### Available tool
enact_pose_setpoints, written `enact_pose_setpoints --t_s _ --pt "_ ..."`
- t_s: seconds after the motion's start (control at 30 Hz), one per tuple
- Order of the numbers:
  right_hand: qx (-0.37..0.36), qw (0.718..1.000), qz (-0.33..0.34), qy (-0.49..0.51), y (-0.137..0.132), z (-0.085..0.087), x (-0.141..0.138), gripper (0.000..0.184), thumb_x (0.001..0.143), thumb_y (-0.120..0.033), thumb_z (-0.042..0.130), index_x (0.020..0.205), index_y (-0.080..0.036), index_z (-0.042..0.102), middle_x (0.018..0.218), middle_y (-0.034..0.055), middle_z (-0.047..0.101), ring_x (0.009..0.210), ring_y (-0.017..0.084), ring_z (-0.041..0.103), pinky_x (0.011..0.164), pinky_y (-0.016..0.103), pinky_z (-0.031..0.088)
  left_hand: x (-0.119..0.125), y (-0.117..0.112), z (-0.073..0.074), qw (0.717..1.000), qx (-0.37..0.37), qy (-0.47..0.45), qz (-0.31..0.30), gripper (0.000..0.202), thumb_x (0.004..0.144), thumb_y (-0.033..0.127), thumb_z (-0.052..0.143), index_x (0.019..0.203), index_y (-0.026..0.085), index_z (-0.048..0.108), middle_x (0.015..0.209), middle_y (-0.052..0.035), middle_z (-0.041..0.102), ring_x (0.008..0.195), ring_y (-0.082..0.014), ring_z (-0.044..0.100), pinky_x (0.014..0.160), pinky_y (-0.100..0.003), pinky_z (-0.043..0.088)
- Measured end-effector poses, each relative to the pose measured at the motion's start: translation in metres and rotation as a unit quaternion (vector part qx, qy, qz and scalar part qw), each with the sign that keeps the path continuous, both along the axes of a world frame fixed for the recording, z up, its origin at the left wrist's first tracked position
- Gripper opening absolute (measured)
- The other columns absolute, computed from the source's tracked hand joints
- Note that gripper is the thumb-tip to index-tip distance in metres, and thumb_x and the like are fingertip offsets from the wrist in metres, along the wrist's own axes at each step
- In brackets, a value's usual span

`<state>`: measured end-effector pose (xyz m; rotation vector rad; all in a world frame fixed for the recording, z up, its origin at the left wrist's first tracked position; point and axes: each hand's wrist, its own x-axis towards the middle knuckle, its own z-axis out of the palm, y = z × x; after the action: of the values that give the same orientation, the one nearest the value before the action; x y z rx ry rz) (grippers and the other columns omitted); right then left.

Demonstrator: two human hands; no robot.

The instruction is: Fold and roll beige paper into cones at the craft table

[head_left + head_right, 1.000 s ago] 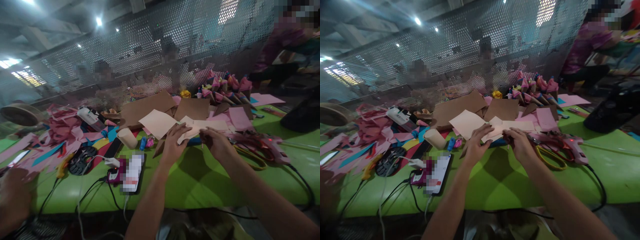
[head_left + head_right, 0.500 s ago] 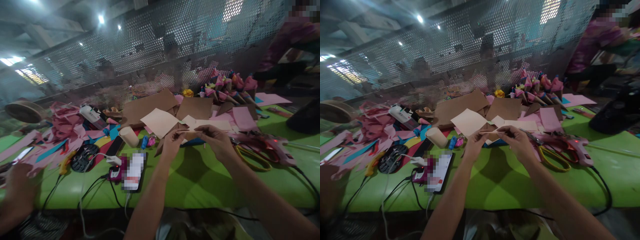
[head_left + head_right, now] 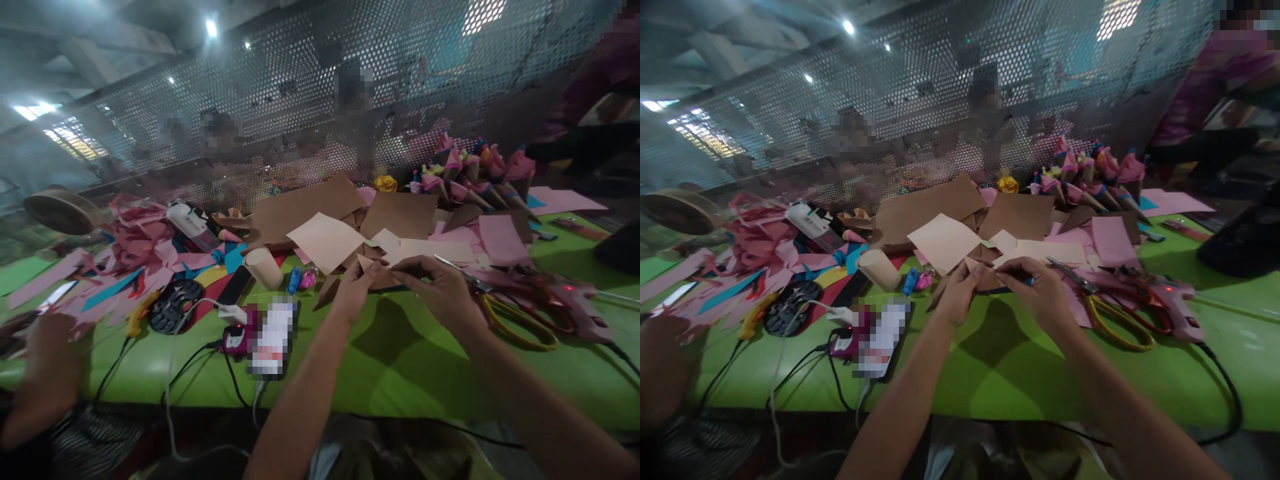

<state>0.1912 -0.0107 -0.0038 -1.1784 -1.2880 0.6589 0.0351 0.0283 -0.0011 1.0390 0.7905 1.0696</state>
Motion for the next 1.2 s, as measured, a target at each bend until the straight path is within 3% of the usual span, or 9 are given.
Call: enact_pose_setpoints --t_s 0.33,0.8,1.07,1.2 --pt "0.031 0.998 -0.019 -0.052 -0.002 0.007 -0.004 0.025 0.079 -0.051 0.076 0.077 -0.027 0.071 0.079 0.0042 0.07 0.076 0.023 0.063 0.073 0.037 0.052 0.0 0.0 0.0 0.998 0.015 0.042 0.048 0.039 0.081 0.056 0.076 0.09 0.019 0.069 0.092 -0.0039 0.07 0.094 -0.0193 0.064 0.088 -0.03 0.05" --pt "-0.018 0.998 -0.014 -0.063 0.001 0.006 -0.005 0.028 0.079 -0.05 0.071 0.07 -0.025 0.064 0.067 0.0017 0.065 0.063 0.018 0.055 0.058 0.03 0.043 -0.004 -0.002 0.009 0.991 0.058 0.111 0.042 0.039 0.082 0.058 0.072 0.085 0.02 0.064 0.088 -0.003 0.066 0.092 -0.019 0.059 0.086 -0.029 0.047" --pt "-0.03 0.999 0.014 -0.007 0.001 0.003 -0.006 0.025 0.077 -0.049 0.075 0.075 -0.025 0.068 0.072 0.0015 0.069 0.068 0.019 0.06 0.062 0.03 0.047 -0.002 0.001 -0.002 0.994 0.062 0.079 0.033 0.042 0.082 0.061 0.071 0.086 0.02 0.064 0.083 -0.0008 0.063 0.084 -0.016 0.058 0.081 -0.027 0.048" --pt "-0.01 1.0 -0.006 -0.023 0.0 0.002 -0.006 0.019 0.077 -0.044 0.074 0.072 -0.026 0.07 0.071 0.0014 0.069 0.068 0.02 0.061 0.065 0.032 0.048 0.0 0.0 -0.006 0.996 0.055 0.062 0.046 0.042 0.083 0.061 0.071 0.085 0.02 0.063 0.083 0.0 0.062 0.084 -0.0153 0.058 0.081 -0.027 0.048"
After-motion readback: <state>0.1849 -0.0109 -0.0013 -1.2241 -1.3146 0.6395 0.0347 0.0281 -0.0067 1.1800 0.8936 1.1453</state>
